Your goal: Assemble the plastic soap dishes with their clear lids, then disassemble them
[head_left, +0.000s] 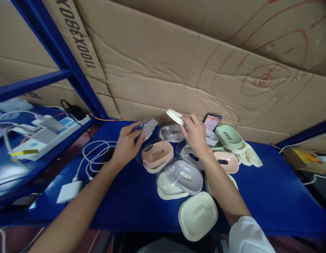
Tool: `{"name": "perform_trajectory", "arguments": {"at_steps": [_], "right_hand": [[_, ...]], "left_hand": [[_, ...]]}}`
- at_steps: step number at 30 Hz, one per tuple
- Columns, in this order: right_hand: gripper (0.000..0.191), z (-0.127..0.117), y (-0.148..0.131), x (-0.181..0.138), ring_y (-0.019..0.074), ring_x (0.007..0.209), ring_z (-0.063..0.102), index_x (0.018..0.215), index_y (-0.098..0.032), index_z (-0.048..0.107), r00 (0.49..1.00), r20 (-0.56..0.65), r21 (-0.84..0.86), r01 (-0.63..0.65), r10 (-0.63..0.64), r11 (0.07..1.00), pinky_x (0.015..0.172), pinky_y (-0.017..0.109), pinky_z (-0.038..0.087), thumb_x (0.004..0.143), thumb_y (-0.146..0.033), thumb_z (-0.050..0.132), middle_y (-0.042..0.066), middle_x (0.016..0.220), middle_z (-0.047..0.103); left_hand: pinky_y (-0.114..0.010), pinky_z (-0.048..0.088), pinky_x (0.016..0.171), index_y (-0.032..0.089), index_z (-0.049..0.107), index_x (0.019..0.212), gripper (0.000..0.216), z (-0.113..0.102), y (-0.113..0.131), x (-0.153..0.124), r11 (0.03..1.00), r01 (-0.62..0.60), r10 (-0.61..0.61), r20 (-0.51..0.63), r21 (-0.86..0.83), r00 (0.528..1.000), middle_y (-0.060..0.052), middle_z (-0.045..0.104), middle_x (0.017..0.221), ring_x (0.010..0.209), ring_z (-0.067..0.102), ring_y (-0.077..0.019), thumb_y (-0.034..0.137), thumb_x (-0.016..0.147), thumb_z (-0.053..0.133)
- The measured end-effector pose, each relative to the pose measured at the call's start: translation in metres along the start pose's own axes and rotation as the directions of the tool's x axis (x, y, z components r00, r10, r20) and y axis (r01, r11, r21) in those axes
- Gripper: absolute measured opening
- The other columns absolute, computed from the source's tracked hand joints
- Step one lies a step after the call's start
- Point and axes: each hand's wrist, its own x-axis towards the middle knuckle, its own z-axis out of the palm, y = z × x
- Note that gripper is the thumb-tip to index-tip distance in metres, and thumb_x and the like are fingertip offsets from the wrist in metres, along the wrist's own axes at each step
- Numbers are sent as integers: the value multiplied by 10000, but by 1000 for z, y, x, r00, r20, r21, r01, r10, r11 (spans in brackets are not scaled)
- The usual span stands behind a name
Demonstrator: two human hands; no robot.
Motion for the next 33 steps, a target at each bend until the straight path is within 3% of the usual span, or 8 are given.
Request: {"name": "perform_trajectory", "arguments": {"at_steps": [4,8,12,16,21,27,33], "right_hand": [[287,2,-4,-1,299,1160,630,1275,-191,699,953,304,-120,16,21,993,984,400,461,1045,-174,528,138,1242,682],[460,2,-11,-5,339,1319,571,1467,-195,594,878,479,-54,28,1,998,1049,455,463,1036,-345,650,166,1416,635],[481,-2,-11,-7,348,1338,566,1501,-186,573,914,406,-7,13,-9,1000,1071,488,452,1079,-416,583,176,1481,604],[443,-3,-9,-7,339,1329,572,1471,-195,609,928,370,21,30,-36,999,1083,477,434,1083,-406,579,157,1480,616],[411,-3,-12,-7,317,1357,562,1443,-209,635,922,381,65,45,-67,997,1106,465,415,1079,-396,599,142,1499,610],[375,-6,-17,-8,308,1350,575,1411,-214,656,928,351,121,88,-125,989,1104,463,428,1079,-382,606,125,1485,624],[347,-12,-23,-7,308,1319,596,1375,-223,685,939,309,161,105,-152,981,1107,459,433,1078,-384,606,114,1452,646]], "left_hand": [[-567,475,1160,201,806,1041,334,4,4,-5,977,-149,131,123,150,984,-139,665,1470,1335,598,-363,437,1029,570],[-556,487,1152,207,810,1019,345,4,3,-5,977,-137,113,152,165,982,-146,677,1443,1318,610,-363,459,1016,574],[-556,488,1141,185,796,986,428,2,0,-1,989,-71,55,119,129,991,-185,704,1374,1271,644,-371,513,1023,523],[-515,487,1151,215,756,997,359,1,3,-1,994,-4,-8,103,110,995,-153,709,1347,1280,650,-347,523,991,571],[-463,488,1158,202,644,1249,371,0,4,-2,994,44,-56,114,104,992,-162,629,1394,1317,613,-329,445,975,584],[-539,458,1175,137,545,1362,563,5,-15,-3,976,84,-115,148,203,982,-224,552,1431,1376,536,-394,221,814,644],[-661,492,1058,203,515,1519,636,2,-14,-8,902,204,-271,133,380,953,-263,412,1612,1417,497,-507,394,931,664]]}}
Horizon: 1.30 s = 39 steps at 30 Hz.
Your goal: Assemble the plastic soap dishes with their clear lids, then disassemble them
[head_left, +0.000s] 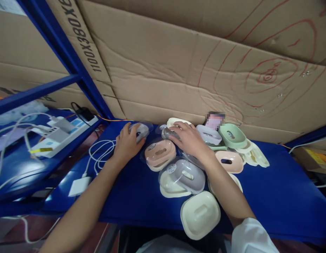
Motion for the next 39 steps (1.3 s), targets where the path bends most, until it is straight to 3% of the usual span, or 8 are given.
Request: {"name": "perform_trajectory", "arguments": {"at_steps": [10,17,22,25,28,30,33,39], "right_hand": [[313,-13,-3,-2,306,1322,613,1336,-236,720,997,-69,19,38,-37,999,1104,484,460,1091,-360,570,118,1436,666],[261,-104,-22,-43,278,1271,680,1285,-292,729,896,-440,81,110,-63,991,1086,490,529,1097,-337,555,48,1324,730],[274,-134,-17,-78,276,1189,716,1301,-380,708,873,-481,-47,61,-76,997,1017,522,550,1069,-287,594,20,1226,770],[316,-113,-11,-107,289,1132,736,1331,-376,694,925,-366,-64,80,-99,995,955,530,561,1050,-260,610,39,1230,780],[282,-69,-13,-148,267,1075,749,1300,-320,714,978,-198,21,69,-64,997,930,494,578,1055,-242,598,45,1179,798],[249,-36,-18,-175,260,1072,746,1269,-286,727,991,-137,60,16,-8,998,921,478,582,1069,-255,583,62,1172,799],[281,5,-28,-200,280,1171,725,1307,-260,712,995,-79,89,-48,55,995,991,499,562,1066,-371,620,100,1272,774],[262,24,-31,-201,259,1161,744,1313,-293,710,994,-79,130,-65,76,989,1026,495,540,1075,-292,599,70,1246,794]], "left_hand": [[-587,497,1046,230,690,1371,456,-8,2,2,999,-25,25,2,-26,1000,-190,623,1446,1295,608,-443,430,970,606],[-603,433,1107,219,708,1326,413,-16,17,-5,994,-46,39,-65,-99,997,-176,603,1484,1326,587,-440,407,977,592],[-510,426,1118,232,752,1161,308,-34,29,-8,940,-280,253,-152,-195,956,-100,739,1274,1228,661,-338,414,1026,543],[-457,510,971,256,751,1052,261,-56,43,-26,859,-436,406,-162,-269,899,-71,782,1024,998,721,-292,400,1046,533],[-394,546,844,276,723,1090,152,-70,71,-80,734,-593,570,-174,-331,803,-53,780,991,906,719,-245,289,1025,587],[-365,547,761,274,711,1116,154,-66,95,-131,615,-687,696,-144,-386,704,-43,770,958,830,705,-208,244,1008,605],[-440,567,872,237,705,1129,153,-41,126,-199,554,-743,795,-28,-375,606,-72,768,1069,976,729,-255,296,993,669],[-497,534,1119,214,679,1158,181,-10,129,-228,628,-673,748,64,-391,660,-85,760,1156,1118,718,-260,305,1002,694]]}}
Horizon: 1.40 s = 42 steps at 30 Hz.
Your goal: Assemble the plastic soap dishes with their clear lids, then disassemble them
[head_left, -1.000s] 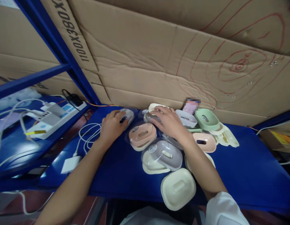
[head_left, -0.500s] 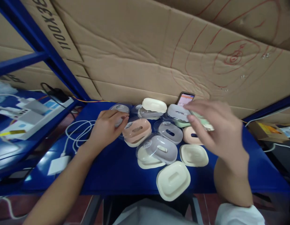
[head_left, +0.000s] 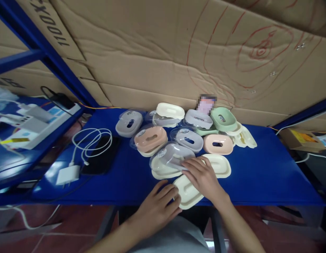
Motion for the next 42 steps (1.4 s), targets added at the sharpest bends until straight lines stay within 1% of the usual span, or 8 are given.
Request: {"name": "perform_trajectory", "arguments": {"at_steps": [7,14,17,20,25,35,39,42], "right_hand": [[303,-28,9,-31,258,1101,754,1324,-284,670,992,-119,45,-37,43,998,985,484,523,1032,-204,657,73,1185,799],[276,-19,-18,-76,227,1176,720,1308,-196,678,997,-68,55,41,-37,998,1077,434,466,1040,-160,629,75,1219,791],[260,-8,-28,-71,216,1186,714,1292,-186,688,996,-56,64,69,-66,996,1082,413,470,1053,-151,592,73,1225,794],[273,1,-33,-60,214,1198,703,1311,-191,678,995,-49,79,96,-92,992,1087,421,471,1064,-144,570,72,1247,789],[252,10,-36,-49,213,1203,689,1304,-185,674,990,-9,81,138,-138,987,1101,428,461,1066,-161,598,74,1265,781],[220,23,-38,-58,217,1236,676,1269,-182,701,991,-38,21,128,-127,992,1092,416,468,1073,-184,603,77,1271,778],[234,23,-38,-60,227,1257,672,1287,-180,693,991,-42,30,127,-125,992,1099,423,475,1081,-231,595,87,1282,771],[241,22,-37,-62,234,1231,686,1290,-190,689,991,-68,63,121,-117,991,1081,428,500,1069,-246,611,92,1255,774]], "left_hand": [[-484,624,1083,190,669,1171,218,-18,-26,-32,995,100,-102,-156,-21,982,-151,731,1255,1237,710,-308,355,1028,672],[-417,651,1035,244,539,1510,470,-21,-33,-46,965,251,-256,-84,-71,963,-163,548,1559,1354,660,-288,316,1055,633],[-433,626,1076,256,475,1583,554,-23,-33,-39,958,261,-269,-57,-116,962,-167,466,1625,1452,572,-304,275,1051,628],[-459,602,1108,265,531,1539,523,-23,-32,-36,960,247,-259,-90,-128,962,-162,453,1623,1480,527,-316,242,1032,658],[-487,579,1131,206,648,1339,360,-19,-31,-43,965,234,-254,-212,-117,944,-170,549,1524,1438,542,-324,224,990,732],[-463,585,1100,182,689,1254,269,-21,-34,-41,986,152,-163,-173,-75,971,-150,647,1428,1380,566,-315,218,991,727],[-435,585,1077,218,642,1373,313,-34,-43,-41,976,185,-201,-150,-113,968,-144,623,1459,1343,602,-273,233,1061,611],[-485,567,1087,251,596,1468,429,-43,-59,-30,957,288,-276,-178,42,944,-148,594,1519,1375,598,-305,139,1056,562]]}}
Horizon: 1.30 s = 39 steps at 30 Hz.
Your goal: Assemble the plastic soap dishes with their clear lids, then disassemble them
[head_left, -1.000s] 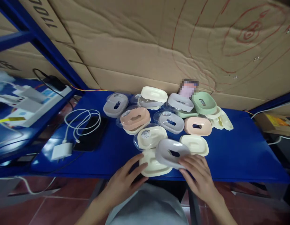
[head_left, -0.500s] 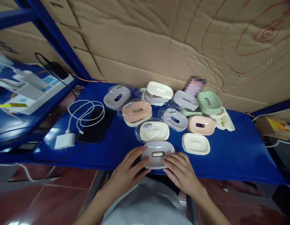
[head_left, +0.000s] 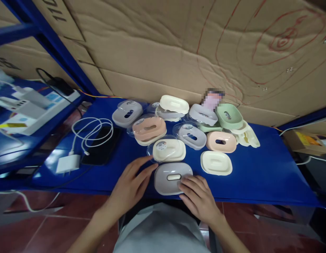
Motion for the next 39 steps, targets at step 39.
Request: {"name": "perform_trajectory", "arguments": {"at_steps": [39], "right_hand": [[687,8,6,-11,358,1569,425,1618,-295,421,978,30,40,-205,204,978,1184,609,521,1002,-262,722,176,1609,511]], "left_hand": [[-554,587,1132,230,564,1421,506,24,41,-18,974,-123,121,-22,-192,992,-185,536,1584,1574,416,-372,132,962,751]]}}
